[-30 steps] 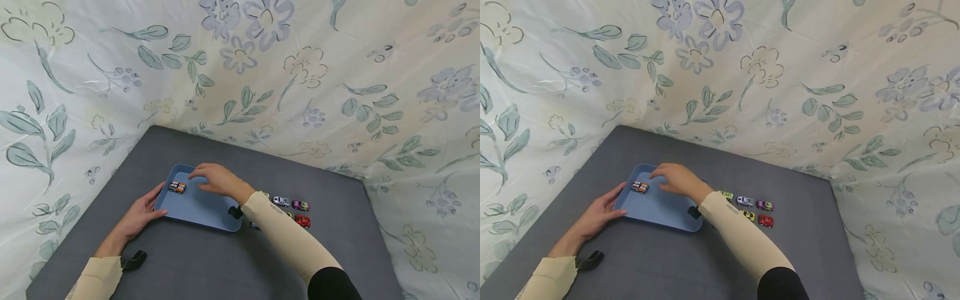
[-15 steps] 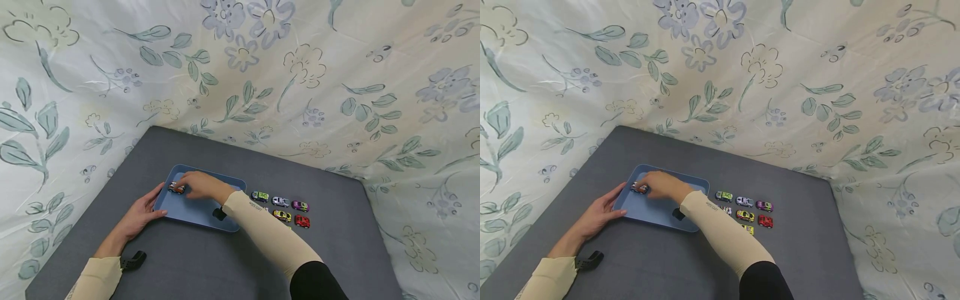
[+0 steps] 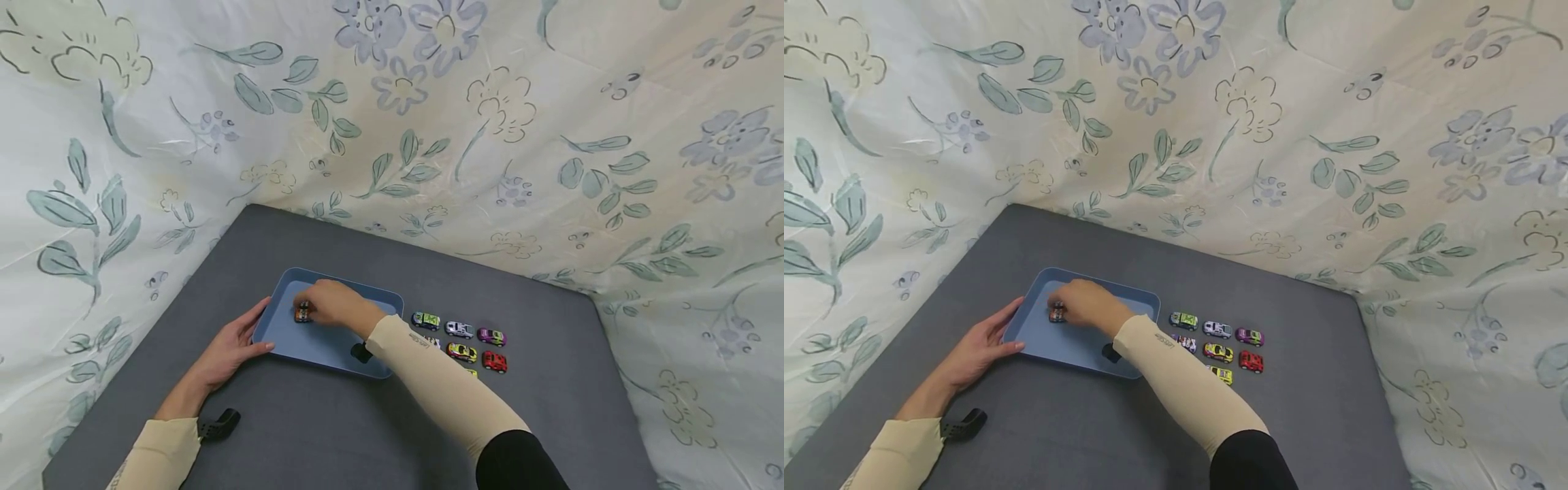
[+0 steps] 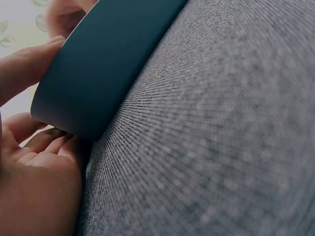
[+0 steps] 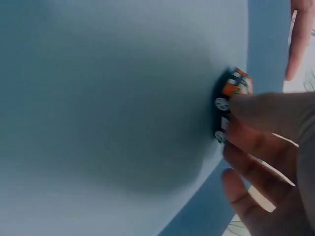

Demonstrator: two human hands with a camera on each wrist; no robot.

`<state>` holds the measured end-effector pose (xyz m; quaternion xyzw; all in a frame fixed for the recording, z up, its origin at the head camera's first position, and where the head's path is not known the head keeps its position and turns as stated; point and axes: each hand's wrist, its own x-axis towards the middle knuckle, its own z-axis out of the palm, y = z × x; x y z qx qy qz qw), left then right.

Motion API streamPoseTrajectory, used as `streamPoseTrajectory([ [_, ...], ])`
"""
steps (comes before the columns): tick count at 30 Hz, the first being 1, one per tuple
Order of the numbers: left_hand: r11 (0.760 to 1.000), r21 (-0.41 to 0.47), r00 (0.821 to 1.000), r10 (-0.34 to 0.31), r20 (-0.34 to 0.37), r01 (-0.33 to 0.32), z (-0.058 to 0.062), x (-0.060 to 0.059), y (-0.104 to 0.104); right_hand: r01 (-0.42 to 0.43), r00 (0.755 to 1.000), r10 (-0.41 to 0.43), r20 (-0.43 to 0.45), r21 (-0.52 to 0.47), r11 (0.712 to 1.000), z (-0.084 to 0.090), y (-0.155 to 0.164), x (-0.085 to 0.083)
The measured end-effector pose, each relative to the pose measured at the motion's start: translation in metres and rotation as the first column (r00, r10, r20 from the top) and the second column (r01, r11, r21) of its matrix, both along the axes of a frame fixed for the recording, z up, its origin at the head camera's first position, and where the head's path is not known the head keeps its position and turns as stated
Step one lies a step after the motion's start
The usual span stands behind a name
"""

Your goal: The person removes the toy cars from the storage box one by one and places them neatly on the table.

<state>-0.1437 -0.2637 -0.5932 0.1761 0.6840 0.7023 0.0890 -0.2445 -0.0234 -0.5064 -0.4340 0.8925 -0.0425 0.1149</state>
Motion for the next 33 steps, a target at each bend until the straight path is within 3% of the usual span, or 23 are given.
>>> streamPoseTrajectory([
  [8, 1.000, -0.011, 1.000, 0.010, 0.015, -0.009, 0.006, -0.001, 0.001, 0.006, 0.997, -0.006, -0.083, -0.007, 1.000, 0.002, 0.015, -0.002],
  [13, 1.000, -0.003, 1.000, 0.014, 0.012, -0.014, 0.006, 0.000, 0.003, 0.042, 0.999, -0.042, -0.027, -0.002, 0.999, 0.009, 0.029, 0.000],
  [19, 0.999, -0.018, 0.999, 0.029, 0.019, -0.028, 0.010, 0.002, 0.003, 0.048, 0.999, -0.046, 0.019, -0.068, 0.997, 0.010, 0.049, 0.003],
  [25, 0.999, -0.029, 0.999, 0.033, 0.013, -0.032, 0.013, 0.004, 0.004, 0.108, 0.994, -0.107, 0.014, -0.184, 0.977, 0.015, 0.079, 0.017],
  [33, 0.999, -0.036, 0.999, 0.038, 0.021, -0.037, 0.017, 0.006, 0.005, 0.159, 0.986, -0.169, -0.002, -0.322, 0.933, 0.034, 0.141, 0.045],
])
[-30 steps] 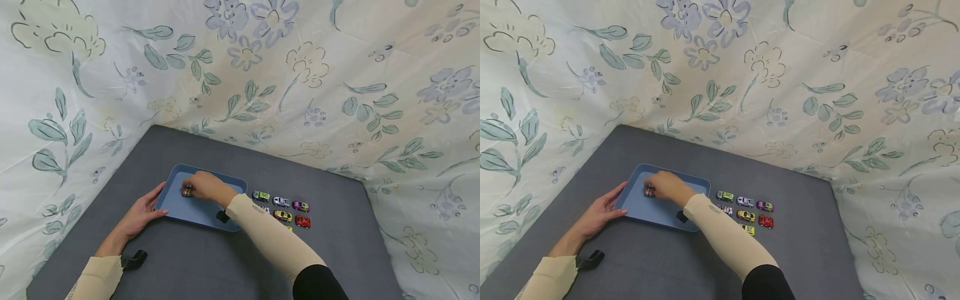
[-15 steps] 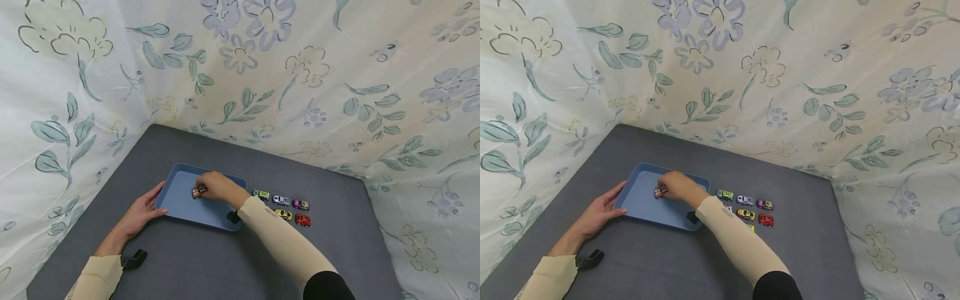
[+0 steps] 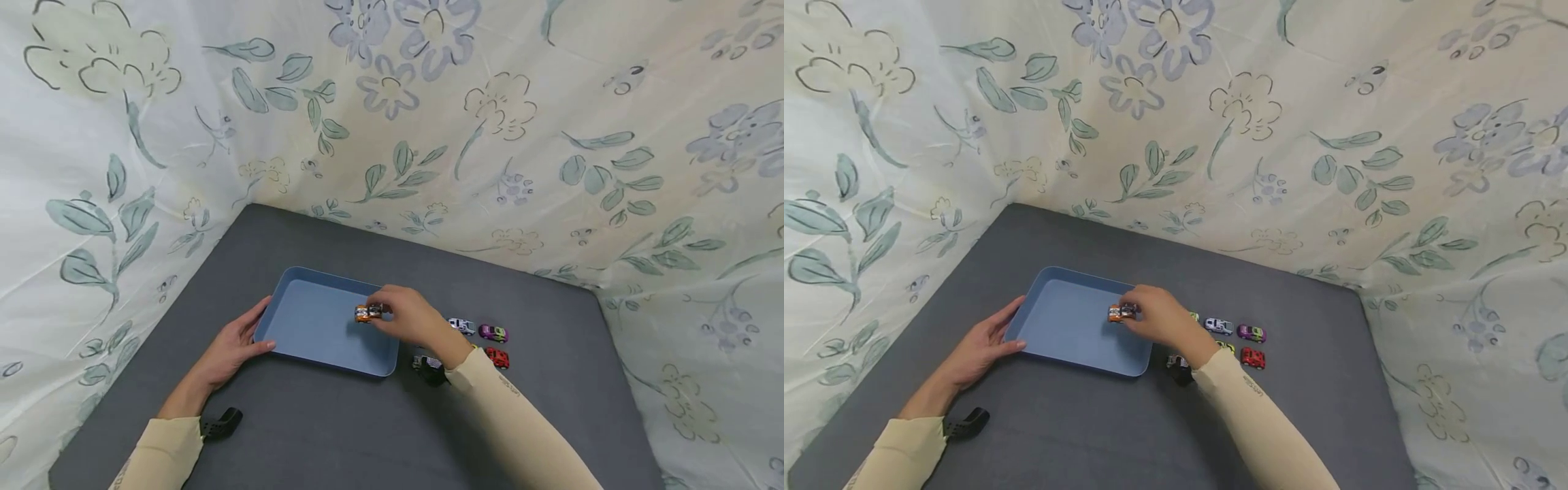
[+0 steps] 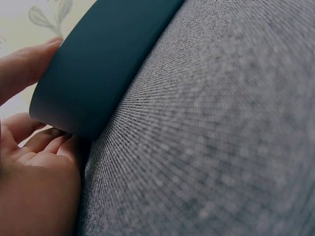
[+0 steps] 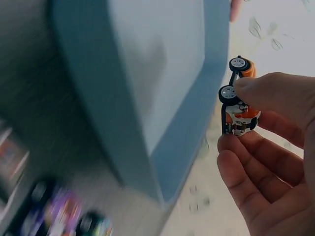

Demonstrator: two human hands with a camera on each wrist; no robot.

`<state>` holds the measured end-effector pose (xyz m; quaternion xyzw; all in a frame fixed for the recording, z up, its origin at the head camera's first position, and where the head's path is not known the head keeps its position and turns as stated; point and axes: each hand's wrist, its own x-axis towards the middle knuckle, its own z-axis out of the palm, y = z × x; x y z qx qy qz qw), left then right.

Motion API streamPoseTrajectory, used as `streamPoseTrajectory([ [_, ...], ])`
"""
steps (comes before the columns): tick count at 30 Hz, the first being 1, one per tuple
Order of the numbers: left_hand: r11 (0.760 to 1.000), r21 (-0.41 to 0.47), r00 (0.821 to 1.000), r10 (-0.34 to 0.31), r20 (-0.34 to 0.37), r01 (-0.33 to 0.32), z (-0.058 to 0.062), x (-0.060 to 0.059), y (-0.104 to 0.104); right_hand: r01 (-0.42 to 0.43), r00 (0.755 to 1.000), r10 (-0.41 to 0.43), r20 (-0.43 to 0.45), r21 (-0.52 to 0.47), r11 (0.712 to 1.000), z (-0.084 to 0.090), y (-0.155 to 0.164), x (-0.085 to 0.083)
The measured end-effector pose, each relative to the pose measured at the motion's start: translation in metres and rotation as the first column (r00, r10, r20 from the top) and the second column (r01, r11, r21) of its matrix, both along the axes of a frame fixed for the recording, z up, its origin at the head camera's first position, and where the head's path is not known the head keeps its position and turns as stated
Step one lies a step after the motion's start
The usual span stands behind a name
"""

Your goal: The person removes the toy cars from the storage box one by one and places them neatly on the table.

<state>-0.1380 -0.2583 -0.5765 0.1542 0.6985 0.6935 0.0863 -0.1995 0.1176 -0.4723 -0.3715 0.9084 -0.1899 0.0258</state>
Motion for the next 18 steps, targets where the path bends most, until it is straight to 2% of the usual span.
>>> streamPoseTrajectory([
  [5, 1.000, -0.011, 1.000, 0.005, 0.010, -0.005, 0.000, 0.000, 0.001, 0.078, 0.997, -0.078, -0.026, -0.020, 0.997, 0.009, 0.046, 0.020],
  [12, 1.000, 0.005, 1.000, 0.007, 0.015, -0.007, -0.003, 0.001, 0.002, 0.152, 0.985, -0.152, -0.076, -0.014, 0.988, 0.012, 0.101, 0.041],
  [18, 1.000, -0.003, 1.000, 0.001, 0.006, -0.001, -0.009, 0.000, 0.002, 0.212, 0.976, -0.212, -0.055, -0.006, 0.977, 0.008, 0.137, 0.057],
])
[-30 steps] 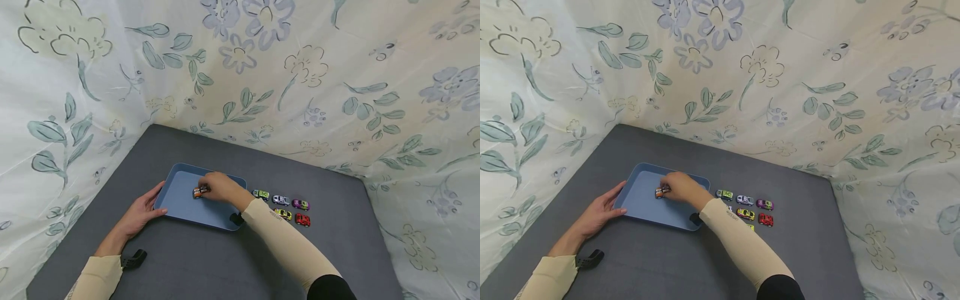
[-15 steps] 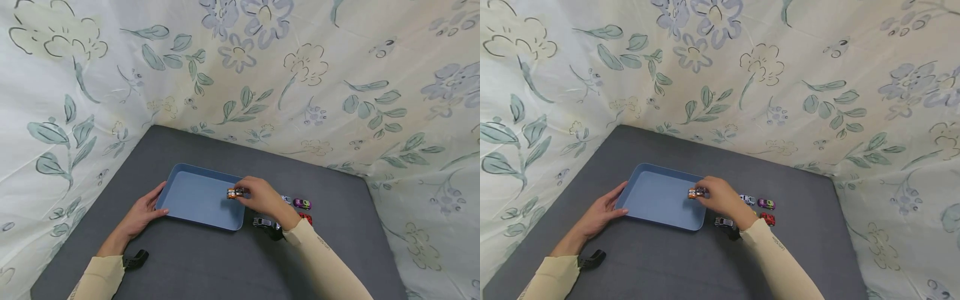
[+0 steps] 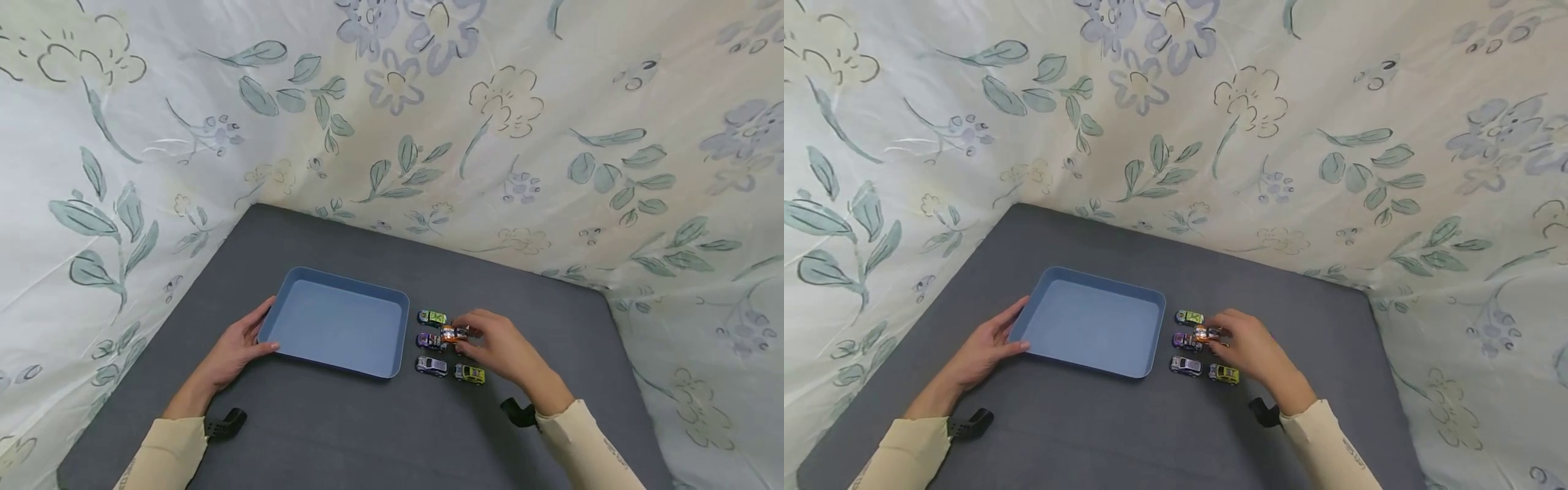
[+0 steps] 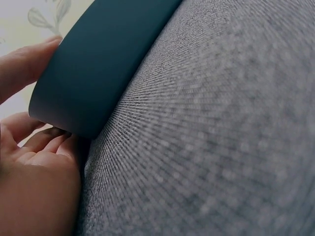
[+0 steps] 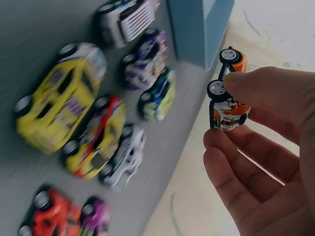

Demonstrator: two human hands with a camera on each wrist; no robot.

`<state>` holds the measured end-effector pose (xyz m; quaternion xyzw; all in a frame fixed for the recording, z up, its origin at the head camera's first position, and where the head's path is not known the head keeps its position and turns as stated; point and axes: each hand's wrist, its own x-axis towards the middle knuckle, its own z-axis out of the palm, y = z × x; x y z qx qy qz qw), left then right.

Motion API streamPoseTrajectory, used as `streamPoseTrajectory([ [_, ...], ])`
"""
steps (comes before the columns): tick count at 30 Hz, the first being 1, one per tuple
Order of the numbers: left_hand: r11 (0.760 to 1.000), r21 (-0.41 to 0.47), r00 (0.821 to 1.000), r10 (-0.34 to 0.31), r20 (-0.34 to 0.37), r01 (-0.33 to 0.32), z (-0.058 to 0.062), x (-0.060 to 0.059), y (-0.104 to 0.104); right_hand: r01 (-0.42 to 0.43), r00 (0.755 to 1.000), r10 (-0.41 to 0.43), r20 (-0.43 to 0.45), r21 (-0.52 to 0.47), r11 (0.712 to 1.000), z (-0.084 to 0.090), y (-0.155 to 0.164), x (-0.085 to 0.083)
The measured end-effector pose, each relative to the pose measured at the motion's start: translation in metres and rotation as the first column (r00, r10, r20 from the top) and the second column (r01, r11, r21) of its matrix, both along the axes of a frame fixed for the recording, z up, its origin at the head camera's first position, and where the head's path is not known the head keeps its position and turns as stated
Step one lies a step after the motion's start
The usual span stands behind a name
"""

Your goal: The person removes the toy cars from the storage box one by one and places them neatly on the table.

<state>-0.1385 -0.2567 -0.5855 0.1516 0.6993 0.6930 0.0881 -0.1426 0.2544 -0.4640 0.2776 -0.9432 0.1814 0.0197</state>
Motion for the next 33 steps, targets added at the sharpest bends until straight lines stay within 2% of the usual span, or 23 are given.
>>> streamPoseTrajectory([
  [4, 1.000, -0.001, 1.000, 0.009, 0.005, -0.009, -0.001, 0.001, 0.000, 0.043, 0.999, -0.044, 0.021, 0.016, 0.999, -0.002, 0.015, 0.012],
  [12, 1.000, 0.013, 1.000, -0.014, 0.012, 0.014, 0.002, 0.005, 0.000, 0.167, 0.985, -0.169, 0.038, 0.041, 0.985, -0.011, 0.047, 0.041],
  [20, 1.000, 0.004, 1.000, -0.006, 0.009, 0.006, 0.001, 0.002, -0.001, 0.282, 0.954, -0.291, 0.077, 0.109, 0.953, -0.029, 0.079, 0.059],
  [27, 0.999, 0.019, 0.999, -0.029, -0.040, 0.030, -0.003, 0.001, -0.004, 0.322, 0.934, -0.339, 0.118, 0.144, 0.936, -0.044, 0.086, 0.063],
  [33, 0.999, 0.035, 0.999, -0.036, -0.029, 0.037, -0.005, -0.001, -0.002, 0.338, 0.924, -0.359, 0.135, 0.155, 0.928, -0.054, 0.088, 0.064],
])
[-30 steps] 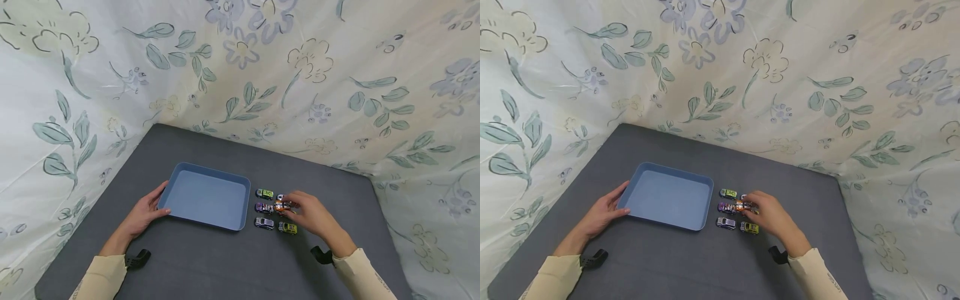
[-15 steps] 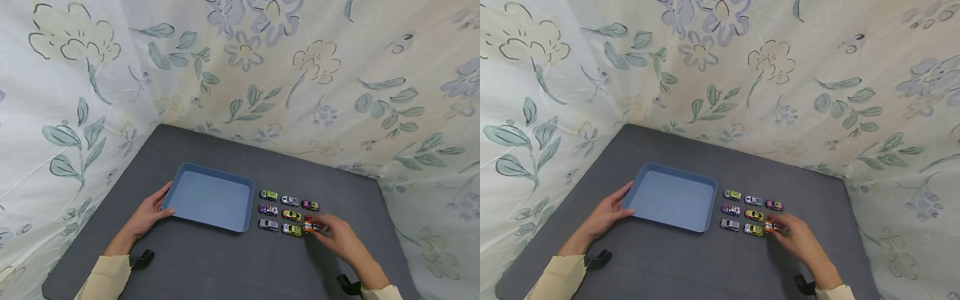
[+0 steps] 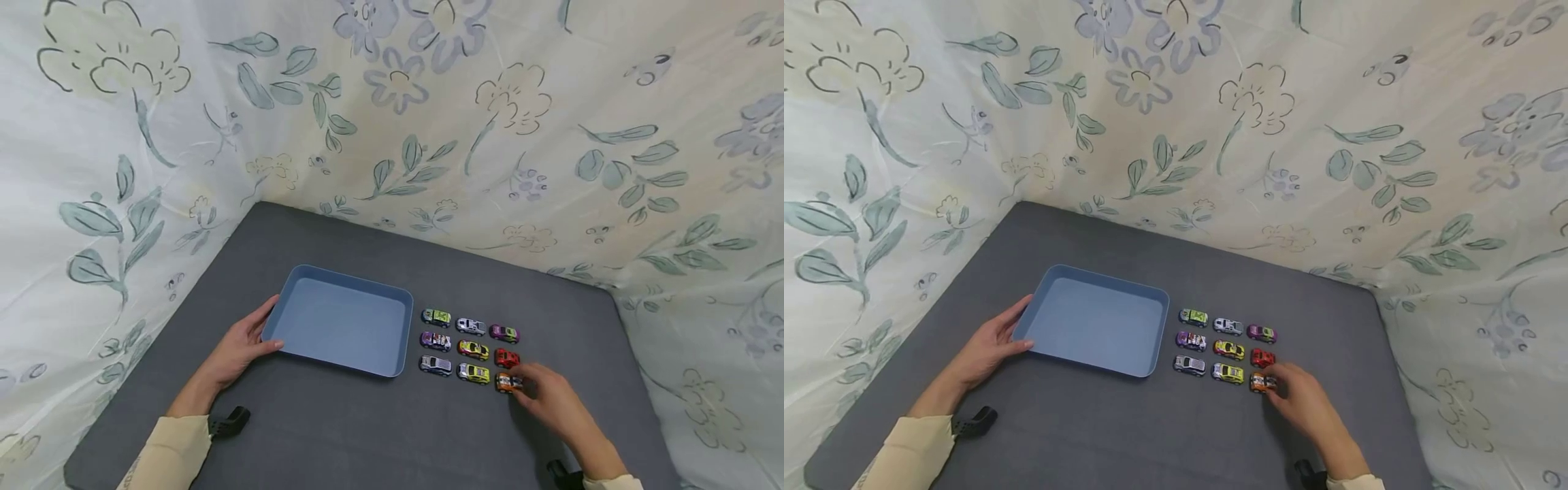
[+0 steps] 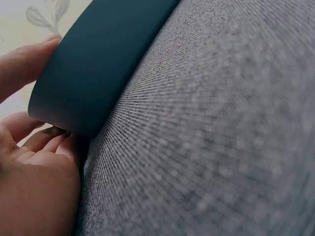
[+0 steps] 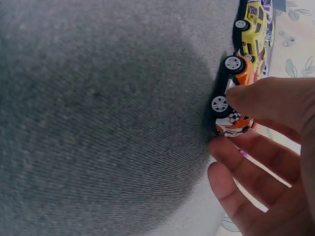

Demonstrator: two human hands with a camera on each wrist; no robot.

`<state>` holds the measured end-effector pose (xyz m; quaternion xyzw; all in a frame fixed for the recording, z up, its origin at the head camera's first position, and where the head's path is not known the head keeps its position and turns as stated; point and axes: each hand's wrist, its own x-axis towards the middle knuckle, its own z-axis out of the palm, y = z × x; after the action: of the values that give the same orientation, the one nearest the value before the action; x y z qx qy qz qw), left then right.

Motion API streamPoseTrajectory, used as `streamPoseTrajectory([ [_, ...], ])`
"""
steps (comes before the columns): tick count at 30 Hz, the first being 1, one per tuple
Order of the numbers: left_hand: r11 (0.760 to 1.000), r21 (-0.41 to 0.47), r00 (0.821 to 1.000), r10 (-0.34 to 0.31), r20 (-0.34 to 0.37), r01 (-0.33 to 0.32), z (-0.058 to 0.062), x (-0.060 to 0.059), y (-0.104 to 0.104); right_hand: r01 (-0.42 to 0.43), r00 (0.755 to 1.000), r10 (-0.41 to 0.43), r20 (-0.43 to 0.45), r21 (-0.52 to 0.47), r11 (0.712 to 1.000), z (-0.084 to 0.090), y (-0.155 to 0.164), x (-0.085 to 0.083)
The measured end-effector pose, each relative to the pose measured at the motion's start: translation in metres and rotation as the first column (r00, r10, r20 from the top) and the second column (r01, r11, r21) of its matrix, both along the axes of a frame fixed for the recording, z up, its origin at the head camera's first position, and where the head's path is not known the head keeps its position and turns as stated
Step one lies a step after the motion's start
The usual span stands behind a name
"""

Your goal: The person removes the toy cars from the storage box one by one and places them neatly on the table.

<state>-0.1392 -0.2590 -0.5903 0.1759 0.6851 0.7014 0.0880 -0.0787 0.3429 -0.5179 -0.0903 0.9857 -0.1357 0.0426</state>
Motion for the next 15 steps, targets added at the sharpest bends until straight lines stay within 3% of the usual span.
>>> streamPoseTrajectory([
  [15, 1.000, -0.013, 1.000, 0.010, 0.017, -0.009, 0.0023, 0.0000, 0.0003, -0.023, 0.992, 0.024, -0.120, 0.009, 1.000, -0.0087, 0.0023, 0.0009],
])
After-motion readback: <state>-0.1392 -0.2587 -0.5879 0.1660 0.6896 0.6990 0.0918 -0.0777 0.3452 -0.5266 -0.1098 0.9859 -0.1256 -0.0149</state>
